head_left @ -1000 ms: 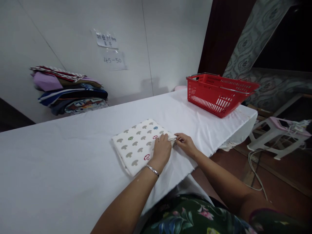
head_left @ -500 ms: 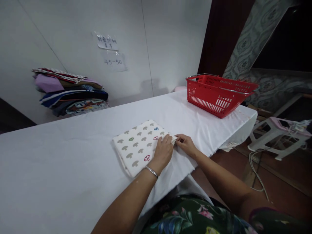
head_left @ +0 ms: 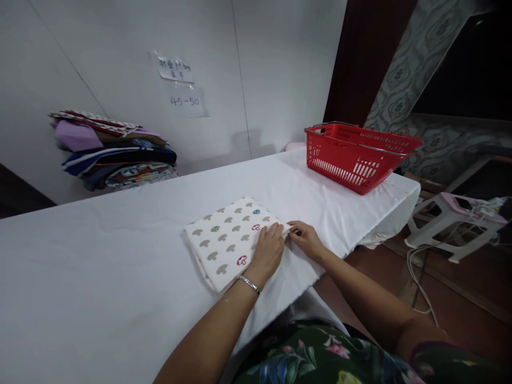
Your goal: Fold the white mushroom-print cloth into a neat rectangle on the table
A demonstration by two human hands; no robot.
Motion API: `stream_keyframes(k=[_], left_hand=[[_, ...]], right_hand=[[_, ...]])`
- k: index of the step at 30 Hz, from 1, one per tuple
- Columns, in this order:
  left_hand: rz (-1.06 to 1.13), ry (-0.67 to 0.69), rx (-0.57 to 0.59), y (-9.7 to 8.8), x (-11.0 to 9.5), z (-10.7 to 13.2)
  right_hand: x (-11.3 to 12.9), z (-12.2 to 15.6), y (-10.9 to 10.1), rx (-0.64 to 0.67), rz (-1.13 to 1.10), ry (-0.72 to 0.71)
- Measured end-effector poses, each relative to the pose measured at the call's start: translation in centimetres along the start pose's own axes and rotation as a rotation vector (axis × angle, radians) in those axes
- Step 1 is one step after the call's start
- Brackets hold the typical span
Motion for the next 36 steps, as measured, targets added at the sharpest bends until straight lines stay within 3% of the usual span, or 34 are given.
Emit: stream_keyframes(k=[14,24,32,36], left_hand=[[-0.018,-0.099,-0.02,-0.2,-0.1,-0.8],[0.053,-0.086,-0.033,-0.1,0.0,-0.6],[0.113,-0.128,-0.02,0.5,0.3,-0.3],[0.129,-0.098,-0.016,0.3,0.0,-0.2]], right_hand=[[0.2,0.3,0.0,-0.014,0.013,0.03],[0.9,0.5,0.0,-0.06,0.081,-0.016],[0.7,0.4,-0.3,-0.079,0.001,0.055],[1.4,0.3,-0.1,-0.003,0.052,-0.056]])
Point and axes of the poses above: each hand's wrist, its own z-axis away from the middle knuckle, its own y-axis out of the palm, x = y × z, the point moved 5 cm from there along -z, towards the middle knuckle, and after that the axes turned 13 degrees about -x, right-handed, at the moved point
